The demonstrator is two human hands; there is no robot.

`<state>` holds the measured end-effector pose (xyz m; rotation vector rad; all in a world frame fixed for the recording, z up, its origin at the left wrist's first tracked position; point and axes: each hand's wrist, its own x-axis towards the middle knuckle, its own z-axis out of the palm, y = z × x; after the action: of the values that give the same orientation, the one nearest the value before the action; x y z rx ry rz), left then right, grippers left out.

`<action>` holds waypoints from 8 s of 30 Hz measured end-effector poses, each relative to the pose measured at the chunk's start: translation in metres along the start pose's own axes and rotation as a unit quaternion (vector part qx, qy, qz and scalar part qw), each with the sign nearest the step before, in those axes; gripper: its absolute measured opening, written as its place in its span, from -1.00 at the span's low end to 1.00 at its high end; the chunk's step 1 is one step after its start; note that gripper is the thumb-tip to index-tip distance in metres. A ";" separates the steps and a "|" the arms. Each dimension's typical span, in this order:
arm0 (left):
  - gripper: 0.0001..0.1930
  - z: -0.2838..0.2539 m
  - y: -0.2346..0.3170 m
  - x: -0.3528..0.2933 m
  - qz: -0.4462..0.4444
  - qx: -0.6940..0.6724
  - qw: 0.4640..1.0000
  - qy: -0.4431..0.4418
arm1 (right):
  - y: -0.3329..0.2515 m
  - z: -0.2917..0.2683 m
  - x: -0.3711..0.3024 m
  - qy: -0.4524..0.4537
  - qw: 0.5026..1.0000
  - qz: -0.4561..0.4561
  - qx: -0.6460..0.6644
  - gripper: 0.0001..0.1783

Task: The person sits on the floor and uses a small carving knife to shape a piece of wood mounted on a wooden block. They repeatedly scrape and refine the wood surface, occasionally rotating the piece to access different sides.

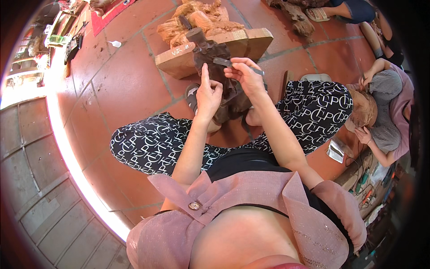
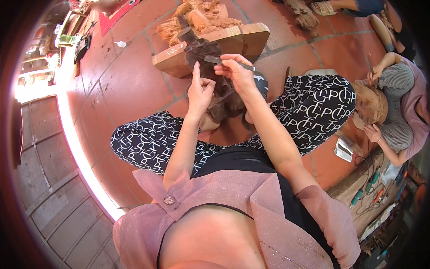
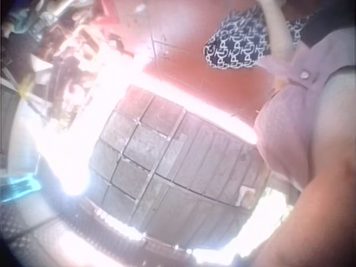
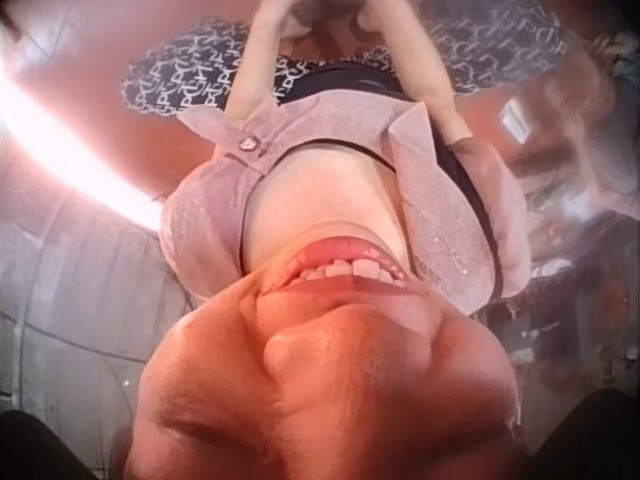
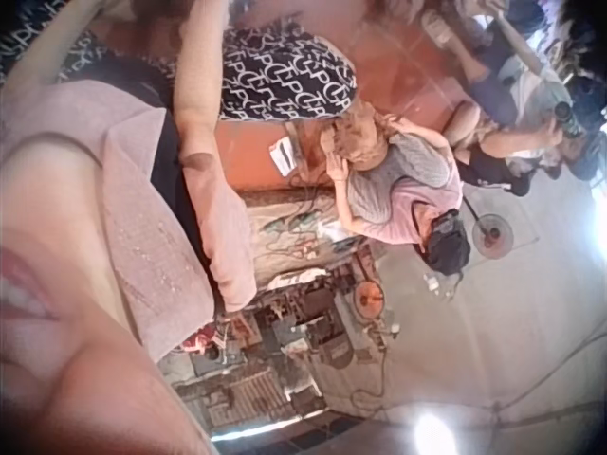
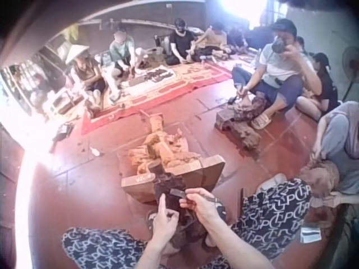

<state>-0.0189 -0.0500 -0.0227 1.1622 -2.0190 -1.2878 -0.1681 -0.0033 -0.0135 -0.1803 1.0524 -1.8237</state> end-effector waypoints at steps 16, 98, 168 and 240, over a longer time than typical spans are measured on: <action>-0.39 0.002 0.004 -0.004 0.008 0.039 0.997 -0.058 | -0.001 -0.011 -0.002 0.003 0.998 -0.019 -0.066 -0.83; -0.73 0.029 -0.012 -0.034 -0.071 -0.017 0.992 -0.102 | 0.010 -0.009 -0.010 -0.011 0.996 -0.045 -0.071 -0.79; -0.83 0.008 0.031 -0.029 -0.208 -0.410 0.879 -0.122 | 0.017 -0.006 -0.013 -0.048 0.929 0.016 -0.365 -0.78; -0.81 -0.024 0.054 -0.028 -0.158 -0.470 0.858 -0.132 | -0.012 -0.006 -0.061 -0.116 0.795 -0.259 -0.536 -0.90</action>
<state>-0.0074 -0.0271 0.0377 0.8420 -1.0322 -2.3186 -0.1493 0.0510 0.0108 -1.4544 1.8690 -1.3475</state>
